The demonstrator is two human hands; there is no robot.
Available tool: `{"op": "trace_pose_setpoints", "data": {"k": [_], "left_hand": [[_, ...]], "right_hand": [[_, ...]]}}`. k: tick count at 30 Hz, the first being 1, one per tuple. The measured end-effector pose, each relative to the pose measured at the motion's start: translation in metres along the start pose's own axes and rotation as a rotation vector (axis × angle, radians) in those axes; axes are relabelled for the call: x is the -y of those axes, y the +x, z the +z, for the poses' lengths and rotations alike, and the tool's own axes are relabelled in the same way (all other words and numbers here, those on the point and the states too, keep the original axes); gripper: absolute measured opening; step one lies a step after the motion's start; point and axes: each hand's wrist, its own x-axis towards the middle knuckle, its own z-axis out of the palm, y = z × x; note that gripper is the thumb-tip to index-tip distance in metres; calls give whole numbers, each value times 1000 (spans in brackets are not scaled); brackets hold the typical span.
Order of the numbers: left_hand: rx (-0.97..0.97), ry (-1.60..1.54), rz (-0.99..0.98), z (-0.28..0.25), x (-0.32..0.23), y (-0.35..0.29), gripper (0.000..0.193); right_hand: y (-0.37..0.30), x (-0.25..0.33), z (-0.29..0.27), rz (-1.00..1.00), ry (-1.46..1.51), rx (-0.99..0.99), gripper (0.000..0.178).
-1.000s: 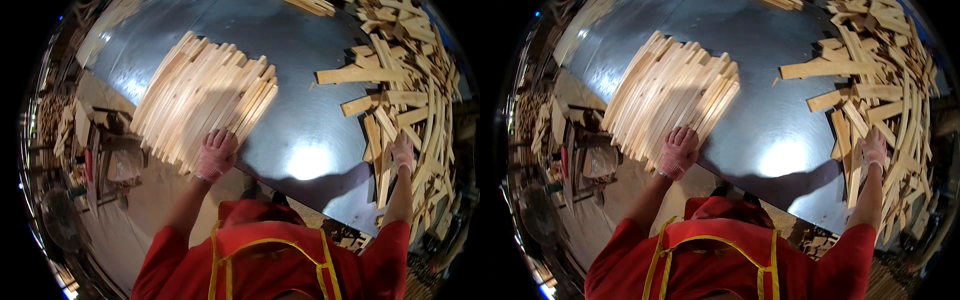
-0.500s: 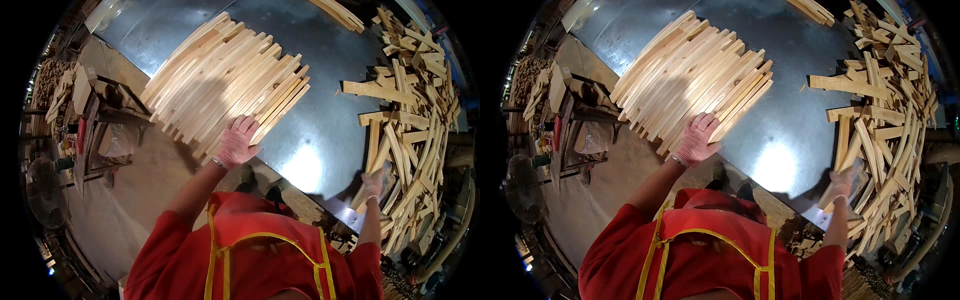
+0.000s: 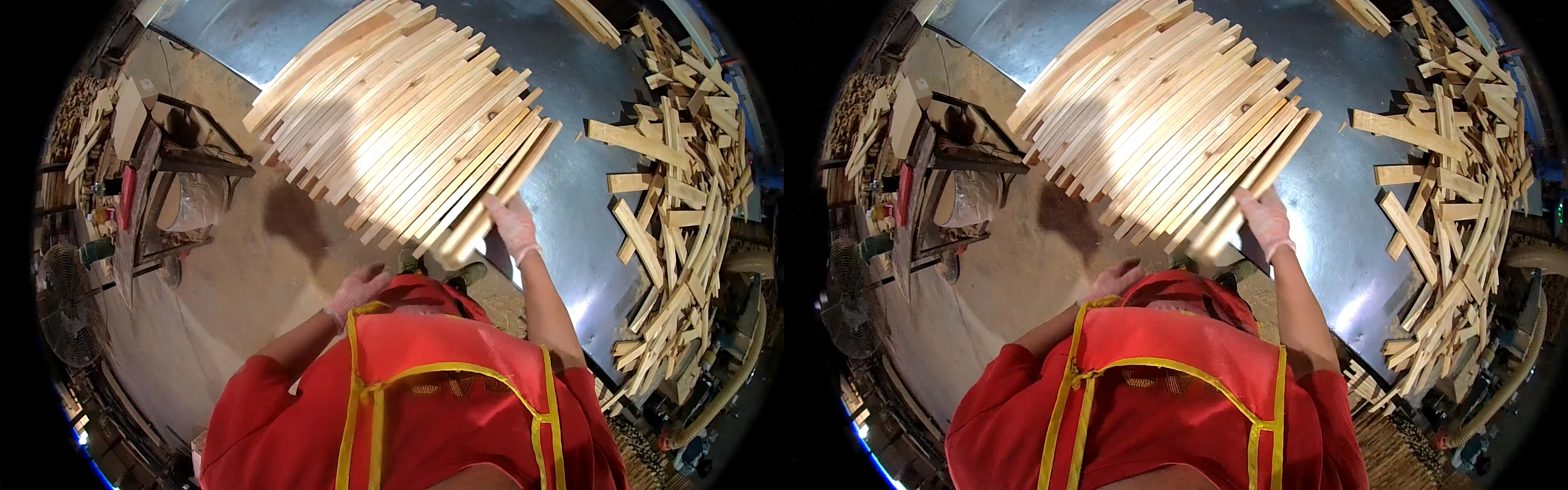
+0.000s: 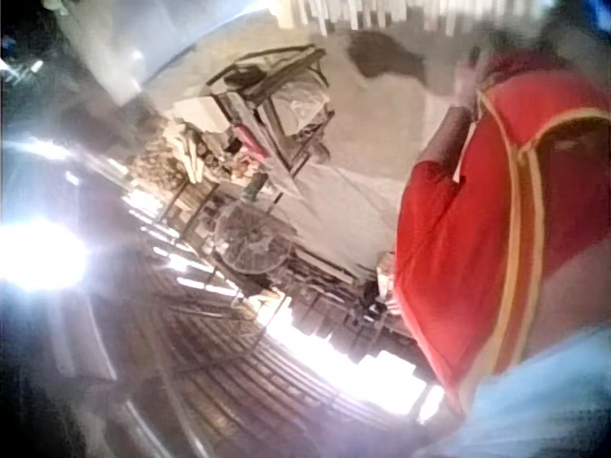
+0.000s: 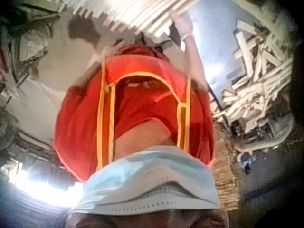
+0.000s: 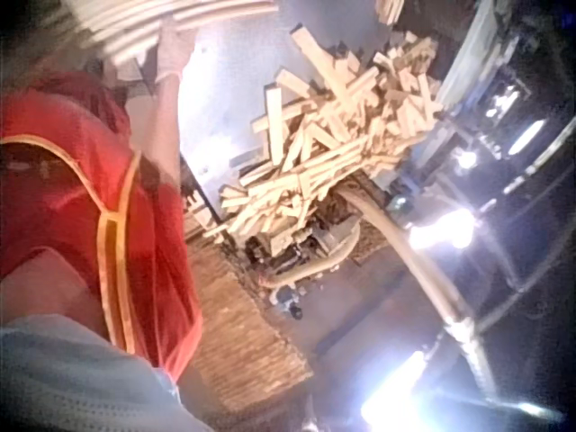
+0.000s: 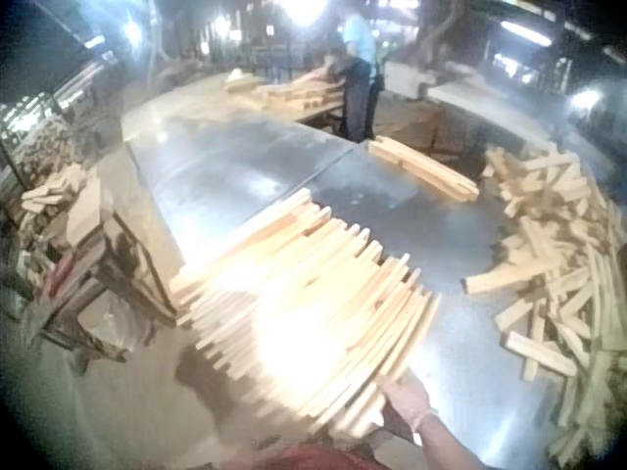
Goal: The person sorts wooden sticks on a metal table, picking them up from a disorganized pile and arranging them into neat stacks. The person wears gloves and handles the sticks one by one or in small groups, aligning them carefully.
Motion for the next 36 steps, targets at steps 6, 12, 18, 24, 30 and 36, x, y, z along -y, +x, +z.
{"op": "trace_pose_setpoints", "data": {"k": [6, 12, 18, 24, 30, 36], "left_hand": [[158, -1045, -32, 63, -3, 72, 57], [46, -908, -17, 60, -43, 42, 55], [70, -693, 70, 13, -79, -5, 70], [221, 337, 238, 7, -201, 38, 61], [47, 295, 524, 20, -218, 4, 61], [-271, 535, 1010, 70, -130, 33, 50]], "right_hand": [[-7, 28, 9, 110, 163, 92, 80], [-7, 17, 3, 114, 260, 156, 74], [-10, 21, 4, 115, 101, 96, 72], [-6, 16, 22, 110, 187, 35, 73], [-32, -5, -18, 230, 600, -70, 57], [-66, -36, -75, 119, -100, -444, 85]]}}
